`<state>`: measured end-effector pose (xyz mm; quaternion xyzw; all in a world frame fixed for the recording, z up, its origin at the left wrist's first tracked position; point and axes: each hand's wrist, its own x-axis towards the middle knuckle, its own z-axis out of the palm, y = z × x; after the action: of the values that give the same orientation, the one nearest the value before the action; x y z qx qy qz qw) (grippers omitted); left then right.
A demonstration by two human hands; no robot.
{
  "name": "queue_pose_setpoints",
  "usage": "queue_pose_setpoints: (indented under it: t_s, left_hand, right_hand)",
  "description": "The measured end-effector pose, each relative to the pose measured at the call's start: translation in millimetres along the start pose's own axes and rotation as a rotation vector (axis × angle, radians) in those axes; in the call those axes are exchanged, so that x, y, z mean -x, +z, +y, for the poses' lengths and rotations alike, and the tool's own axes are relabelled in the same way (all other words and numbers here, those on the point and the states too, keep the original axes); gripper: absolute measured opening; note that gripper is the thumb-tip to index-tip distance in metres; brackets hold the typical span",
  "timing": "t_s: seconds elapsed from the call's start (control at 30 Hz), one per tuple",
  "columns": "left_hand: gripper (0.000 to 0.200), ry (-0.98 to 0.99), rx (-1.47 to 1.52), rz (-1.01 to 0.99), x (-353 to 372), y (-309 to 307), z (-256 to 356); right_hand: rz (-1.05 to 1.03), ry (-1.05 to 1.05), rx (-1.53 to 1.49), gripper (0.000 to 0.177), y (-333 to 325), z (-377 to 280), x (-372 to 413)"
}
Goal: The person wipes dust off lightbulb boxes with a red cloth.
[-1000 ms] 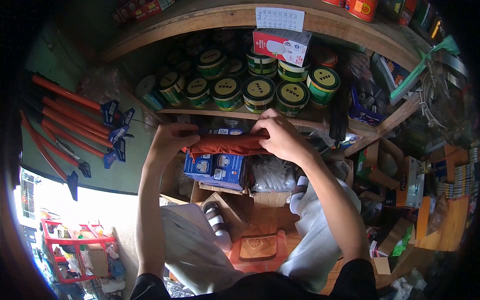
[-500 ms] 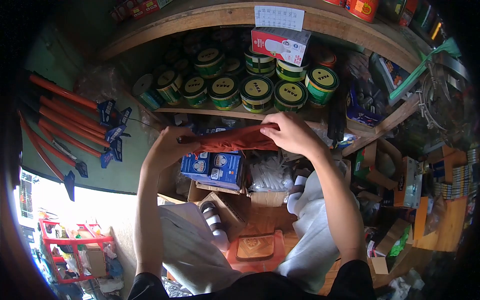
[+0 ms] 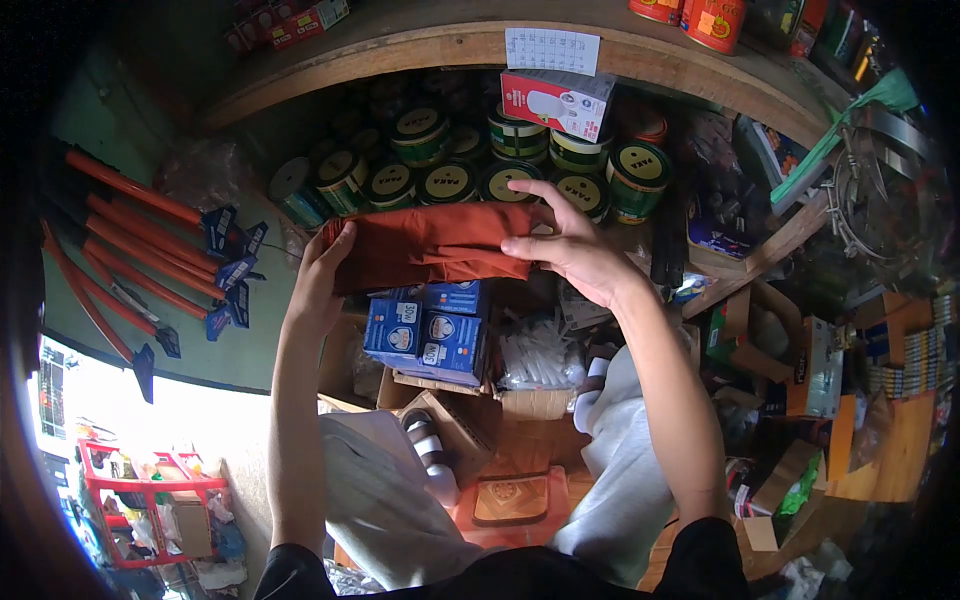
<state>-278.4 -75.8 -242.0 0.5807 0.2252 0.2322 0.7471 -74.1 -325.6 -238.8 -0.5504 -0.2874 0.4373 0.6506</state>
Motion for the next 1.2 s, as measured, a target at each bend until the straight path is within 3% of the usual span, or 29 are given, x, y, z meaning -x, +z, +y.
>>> queue_pose_setpoints:
  t_s: [0.13, 0.23, 0.33, 0.53, 0.67, 0.9, 1.2]
  left_hand:
    - [0.036, -0.029, -0.015, 0.028, -3.2, -7.9, -3.7]
    - [0.037, -0.069, 0.009, 0.129, -0.6, -7.4, -2.6]
    - [0.038, -0.102, 0.018, 0.137, -2.4, -12.0, -5.1]
    - [0.045, -0.158, -0.041, 0.141, 2.0, -6.5, -6.5]
    - [0.041, -0.114, 0.023, 0.115, 0.1, -11.7, -7.6]
    - [0.035, -0.092, 0.04, 0.179, 6.2, 0.3, -3.4]
    - [0.03, -0.046, 0.02, 0.155, 15.0, 16.0, 3.6]
  right_hand:
    - [-0.11, -0.098, 0.078, 0.094, 0.1, 6.1, -3.7]
    - [-0.13, -0.093, 0.099, 0.093, 1.0, 2.4, -1.8]
    - [-0.076, -0.062, 0.058, 0.082, -3.9, 10.3, -5.6]
    - [0.055, -0.011, 0.127, 0.043, -5.7, 13.6, -11.1]
    - [-0.034, -0.096, 0.232, 0.042, -1.1, 18.1, -13.9]
    - [0.061, 0.039, 0.459, 0.047, -2.4, 26.8, -20.2]
    - [0.262, 0.031, 0.347, 0.032, -2.7, 28.9, -20.1]
